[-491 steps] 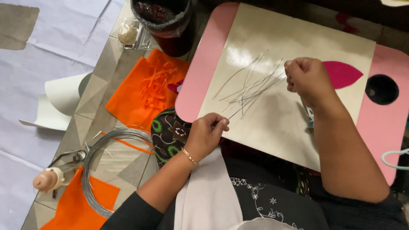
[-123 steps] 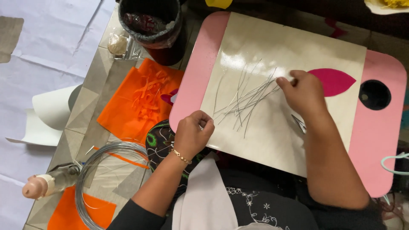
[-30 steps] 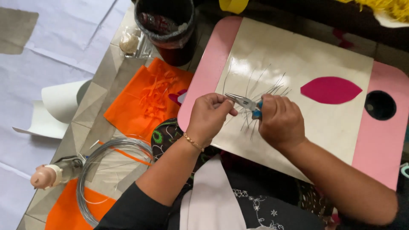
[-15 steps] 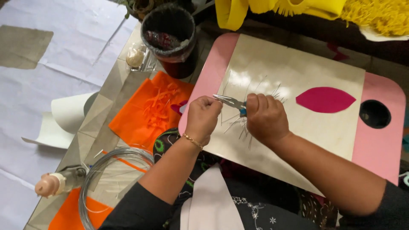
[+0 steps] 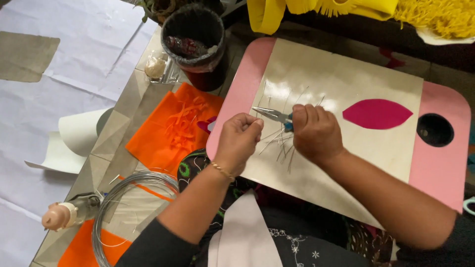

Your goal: Shaping and cutting thin metal wires using pliers on a small work table.

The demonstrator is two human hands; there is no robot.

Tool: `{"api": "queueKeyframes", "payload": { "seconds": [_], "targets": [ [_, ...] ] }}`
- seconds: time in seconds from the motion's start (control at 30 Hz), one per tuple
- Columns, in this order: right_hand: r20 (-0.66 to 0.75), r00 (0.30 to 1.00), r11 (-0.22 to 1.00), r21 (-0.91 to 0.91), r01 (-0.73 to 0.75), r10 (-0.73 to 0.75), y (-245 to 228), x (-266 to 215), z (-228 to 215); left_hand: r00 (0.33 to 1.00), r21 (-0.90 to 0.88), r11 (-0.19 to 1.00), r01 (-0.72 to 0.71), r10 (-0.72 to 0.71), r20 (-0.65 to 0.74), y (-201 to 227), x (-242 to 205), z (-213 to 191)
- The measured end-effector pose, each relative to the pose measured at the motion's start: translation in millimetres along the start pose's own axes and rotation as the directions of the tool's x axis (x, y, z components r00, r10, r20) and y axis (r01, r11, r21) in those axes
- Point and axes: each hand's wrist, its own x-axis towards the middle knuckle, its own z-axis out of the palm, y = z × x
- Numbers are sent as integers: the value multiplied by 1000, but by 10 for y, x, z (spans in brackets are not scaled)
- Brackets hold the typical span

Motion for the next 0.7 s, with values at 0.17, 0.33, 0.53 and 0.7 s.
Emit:
{"api": "queueKeyframes", "payload": {
  "seconds": [0.17,0.33,0.53,0.7],
  "targets": [
    [412,885,696,570,-436,217,30,81,-184,972,64,973,-222,216,89,-37,195,-45],
    [798,592,-683,369,-630,-115,-162,56,-535,932,110,948,-298,264,250,83,182,-134],
    [106,989,987,112,-115,103,22,-120,156,994,-151,983,106,-101,42,-57,85,143],
    [768,611,-12,624,-781,191,-216,-61,-183,955,111,956,-273,255,154,-146,284,9]
  ]
}}
